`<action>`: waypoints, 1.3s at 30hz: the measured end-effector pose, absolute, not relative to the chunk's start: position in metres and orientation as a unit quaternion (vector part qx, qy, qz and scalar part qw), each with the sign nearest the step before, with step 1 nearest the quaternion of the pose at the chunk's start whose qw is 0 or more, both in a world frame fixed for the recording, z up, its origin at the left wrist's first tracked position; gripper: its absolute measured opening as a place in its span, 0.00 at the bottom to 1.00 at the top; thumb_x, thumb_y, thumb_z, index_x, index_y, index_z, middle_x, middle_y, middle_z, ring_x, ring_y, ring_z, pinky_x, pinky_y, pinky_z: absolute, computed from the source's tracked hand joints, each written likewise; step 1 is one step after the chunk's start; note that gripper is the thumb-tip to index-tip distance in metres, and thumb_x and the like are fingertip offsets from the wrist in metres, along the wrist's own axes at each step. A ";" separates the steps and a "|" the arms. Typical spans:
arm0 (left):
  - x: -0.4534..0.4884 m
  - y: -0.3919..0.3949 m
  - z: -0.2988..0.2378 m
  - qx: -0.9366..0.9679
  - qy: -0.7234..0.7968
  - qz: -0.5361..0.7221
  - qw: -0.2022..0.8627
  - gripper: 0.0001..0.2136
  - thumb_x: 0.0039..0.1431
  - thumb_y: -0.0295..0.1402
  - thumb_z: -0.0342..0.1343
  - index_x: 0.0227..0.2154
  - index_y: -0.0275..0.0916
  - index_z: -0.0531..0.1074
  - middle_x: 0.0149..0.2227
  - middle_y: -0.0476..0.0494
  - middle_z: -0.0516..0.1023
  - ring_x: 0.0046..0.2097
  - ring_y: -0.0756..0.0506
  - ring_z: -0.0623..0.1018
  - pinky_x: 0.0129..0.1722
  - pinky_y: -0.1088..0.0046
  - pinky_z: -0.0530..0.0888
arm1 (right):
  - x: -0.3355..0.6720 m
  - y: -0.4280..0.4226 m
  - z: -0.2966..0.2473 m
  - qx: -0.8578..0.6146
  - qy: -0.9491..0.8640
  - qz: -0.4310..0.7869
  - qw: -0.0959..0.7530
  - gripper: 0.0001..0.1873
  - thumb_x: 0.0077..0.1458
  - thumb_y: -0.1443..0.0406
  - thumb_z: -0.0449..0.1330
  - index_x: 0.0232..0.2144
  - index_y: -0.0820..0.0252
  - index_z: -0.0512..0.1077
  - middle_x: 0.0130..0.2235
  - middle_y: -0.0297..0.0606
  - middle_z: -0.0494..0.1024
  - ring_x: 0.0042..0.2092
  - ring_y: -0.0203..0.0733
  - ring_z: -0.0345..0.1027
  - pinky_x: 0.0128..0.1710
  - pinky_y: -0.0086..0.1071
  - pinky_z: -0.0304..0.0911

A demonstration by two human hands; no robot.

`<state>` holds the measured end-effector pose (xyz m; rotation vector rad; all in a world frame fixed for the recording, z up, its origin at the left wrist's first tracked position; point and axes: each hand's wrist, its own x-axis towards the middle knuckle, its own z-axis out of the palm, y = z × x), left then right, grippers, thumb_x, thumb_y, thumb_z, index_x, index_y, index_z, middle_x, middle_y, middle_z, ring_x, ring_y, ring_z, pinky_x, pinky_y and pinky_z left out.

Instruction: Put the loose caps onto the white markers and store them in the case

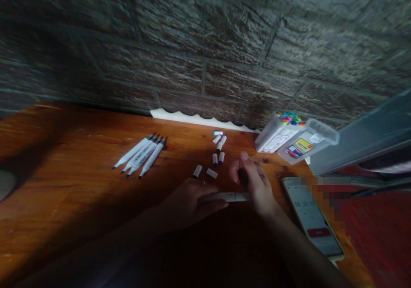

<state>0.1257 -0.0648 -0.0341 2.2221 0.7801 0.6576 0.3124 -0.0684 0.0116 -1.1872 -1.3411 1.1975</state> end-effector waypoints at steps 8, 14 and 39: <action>0.115 -0.046 -0.018 0.785 0.359 0.334 0.378 0.12 0.57 0.37 0.64 0.43 0.39 0.78 0.38 0.48 0.82 0.37 0.50 0.79 0.38 0.77 0.72 | 0.316 -0.060 0.000 -0.505 -0.540 0.506 0.444 0.30 0.61 0.41 0.48 0.27 0.58 0.74 0.28 0.35 0.74 0.29 0.37 0.67 0.30 0.30 0.61; 0.111 -0.040 -0.021 0.723 0.360 0.426 0.408 0.13 0.57 0.34 0.63 0.44 0.36 0.75 0.37 0.46 0.79 0.36 0.50 0.78 0.37 0.77 0.73 | 0.317 -0.058 -0.007 -0.512 -0.589 0.472 0.409 0.19 0.57 0.49 0.62 0.28 0.58 0.73 0.21 0.28 0.69 0.23 0.32 0.60 0.22 0.27 0.55; 0.112 -0.041 -0.021 0.742 0.327 0.401 0.426 0.13 0.66 0.40 0.53 0.43 0.36 0.76 0.36 0.44 0.83 0.35 0.47 0.80 0.38 0.73 0.73 | 0.439 -0.022 0.137 -0.626 -0.627 0.008 0.462 0.23 0.47 0.49 0.68 0.37 0.60 0.77 0.26 0.34 0.75 0.23 0.35 0.65 0.23 0.29 0.58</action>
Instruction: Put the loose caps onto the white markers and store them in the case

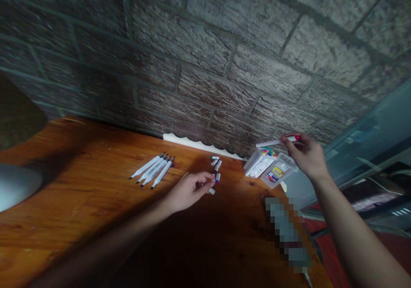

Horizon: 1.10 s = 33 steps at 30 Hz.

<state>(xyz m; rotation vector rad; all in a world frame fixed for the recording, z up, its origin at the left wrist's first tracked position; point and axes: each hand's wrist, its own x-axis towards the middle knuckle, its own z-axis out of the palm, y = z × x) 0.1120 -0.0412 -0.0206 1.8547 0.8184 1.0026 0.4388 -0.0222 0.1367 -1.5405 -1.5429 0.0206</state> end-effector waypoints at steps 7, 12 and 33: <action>0.117 -0.048 -0.016 0.673 0.287 0.446 0.516 0.23 0.64 0.43 0.55 0.57 0.34 0.65 0.36 0.42 0.82 0.32 0.49 0.77 0.35 0.72 0.73 | 0.397 -0.071 0.137 -0.543 -0.690 0.189 0.440 0.17 0.52 0.54 0.67 0.40 0.57 0.76 0.20 0.28 0.67 0.20 0.32 0.57 0.18 0.26 0.52; 0.116 -0.051 -0.004 0.628 0.219 0.418 0.619 0.20 0.64 0.46 0.54 0.45 0.32 0.74 0.37 0.38 0.81 0.23 0.55 0.67 0.22 0.77 0.63 | 0.373 -0.090 0.125 -0.481 -0.742 0.254 0.392 0.10 0.52 0.60 0.67 0.37 0.57 0.77 0.26 0.32 0.74 0.23 0.32 0.64 0.22 0.27 0.60; 0.112 -0.046 -0.008 0.684 0.303 0.394 0.535 0.16 0.64 0.43 0.54 0.40 0.34 0.78 0.32 0.43 0.81 0.29 0.51 0.74 0.29 0.77 0.69 | 0.444 -0.032 0.140 -0.590 -0.609 0.111 0.519 0.19 0.50 0.50 0.67 0.36 0.56 0.74 0.21 0.29 0.71 0.21 0.33 0.60 0.20 0.28 0.54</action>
